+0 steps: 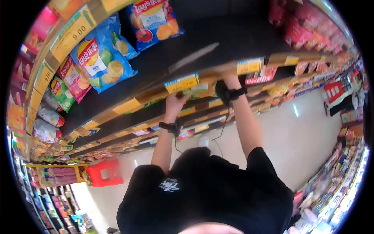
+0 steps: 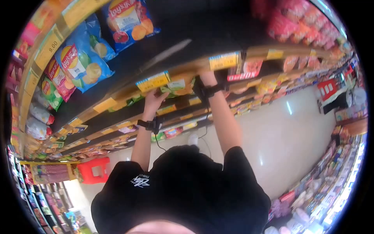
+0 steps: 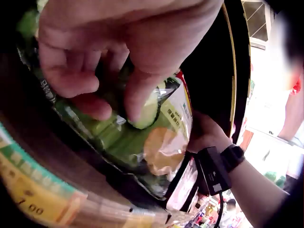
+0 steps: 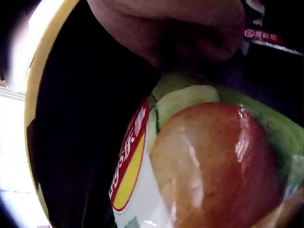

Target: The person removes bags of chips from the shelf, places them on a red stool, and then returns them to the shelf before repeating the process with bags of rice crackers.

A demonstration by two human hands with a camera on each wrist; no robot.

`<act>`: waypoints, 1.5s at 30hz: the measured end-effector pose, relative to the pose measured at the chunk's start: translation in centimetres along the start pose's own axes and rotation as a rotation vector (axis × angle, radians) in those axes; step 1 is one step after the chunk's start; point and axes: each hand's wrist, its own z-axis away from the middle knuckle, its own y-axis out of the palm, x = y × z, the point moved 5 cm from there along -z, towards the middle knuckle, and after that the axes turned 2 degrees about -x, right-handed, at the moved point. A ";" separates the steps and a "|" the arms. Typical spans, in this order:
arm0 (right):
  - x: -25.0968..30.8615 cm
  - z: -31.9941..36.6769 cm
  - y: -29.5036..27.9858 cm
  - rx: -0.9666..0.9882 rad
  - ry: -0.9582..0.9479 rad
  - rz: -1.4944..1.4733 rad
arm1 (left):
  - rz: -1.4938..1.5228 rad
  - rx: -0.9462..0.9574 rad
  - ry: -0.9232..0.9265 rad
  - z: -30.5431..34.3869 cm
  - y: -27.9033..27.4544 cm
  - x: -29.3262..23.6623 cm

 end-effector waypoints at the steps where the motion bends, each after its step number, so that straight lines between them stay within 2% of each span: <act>1: 1.0 -0.9 -0.5 0.001 0.031 -0.025 | 0.041 -0.043 -0.055 -0.6 -0.1 -0.3; 3: 1.2 -1.9 -0.6 0.024 0.042 0.007 | 0.041 -0.107 -0.030 -2.2 0.6 1.8; 6: 1.7 -2.4 -0.6 0.059 0.057 0.016 | -0.005 -0.306 0.103 -3.1 1.4 3.9; 11: 2.2 -2.6 -0.4 0.083 0.067 0.009 | -0.142 -0.357 0.123 -1.7 0.5 3.5; 13: 2.2 -2.6 -0.2 0.087 0.068 -0.003 | -0.016 -0.434 0.134 -0.2 -0.8 5.1; 15: 2.3 -2.9 0.0 0.094 0.056 -0.010 | 0.204 -0.568 0.013 1.2 -2.8 6.2; 17: 2.3 -3.0 0.2 0.094 0.059 -0.022 | 0.083 -0.631 -0.107 2.1 -5.1 6.8; 18: 2.3 -2.9 0.4 0.095 0.064 -0.027 | 0.071 -0.653 -0.114 1.9 -5.7 7.5; 20: 2.2 -2.5 0.5 0.099 0.072 -0.036 | 0.246 -0.701 -0.067 1.1 -6.7 10.1; 21: 2.4 -2.7 0.6 0.096 0.074 -0.037 | 0.237 -0.711 -0.065 1.1 -7.3 9.7; 23: 2.9 -2.7 0.4 0.090 0.075 -0.039 | 0.083 -0.686 -0.190 0.7 -7.4 9.3; 27: 2.9 -1.8 0.6 0.094 0.063 -0.046 | 0.063 -0.763 -0.134 0.7 -7.7 12.4; 29: 3.9 -1.9 0.0 0.085 0.072 -0.050 | 0.051 -0.833 -0.080 1.9 -7.6 12.1; 31: 4.0 -1.4 -0.9 0.063 0.089 -0.051 | 0.080 -0.803 -0.102 4.5 -6.8 8.6; 33: 4.4 -0.8 -1.8 0.029 0.098 -0.041 | 0.359 -0.599 -0.068 7.1 -5.1 5.3; 34: 5.4 -0.4 -2.5 0.013 0.108 -0.038 | 0.332 -0.565 0.073 8.0 -4.5 4.5; 35: 6.4 0.3 -3.4 -0.001 0.122 -0.038 | 0.331 -0.573 0.073 9.0 -3.9 4.4; 36: 8.5 0.7 -4.7 0.004 0.121 -0.044 | 0.418 -0.540 -0.038 10.1 -3.1 4.3; 37: 11.3 1.3 -6.1 0.056 0.372 -0.323 | 0.506 -0.504 -0.150 11.2 -2.4 4.2; 38: 12.9 2.8 -6.7 0.110 0.625 -0.599 | 0.506 -0.478 -0.163 12.5 -2.0 3.5; 41: 13.8 7.0 -7.9 0.195 0.630 -0.678 | 0.443 -0.526 -0.186 16.7 -2.1 3.8; 45: 15.5 9.9 -9.1 0.329 0.621 -0.787 | 0.390 -0.620 -0.263 23.2 -2.4 6.9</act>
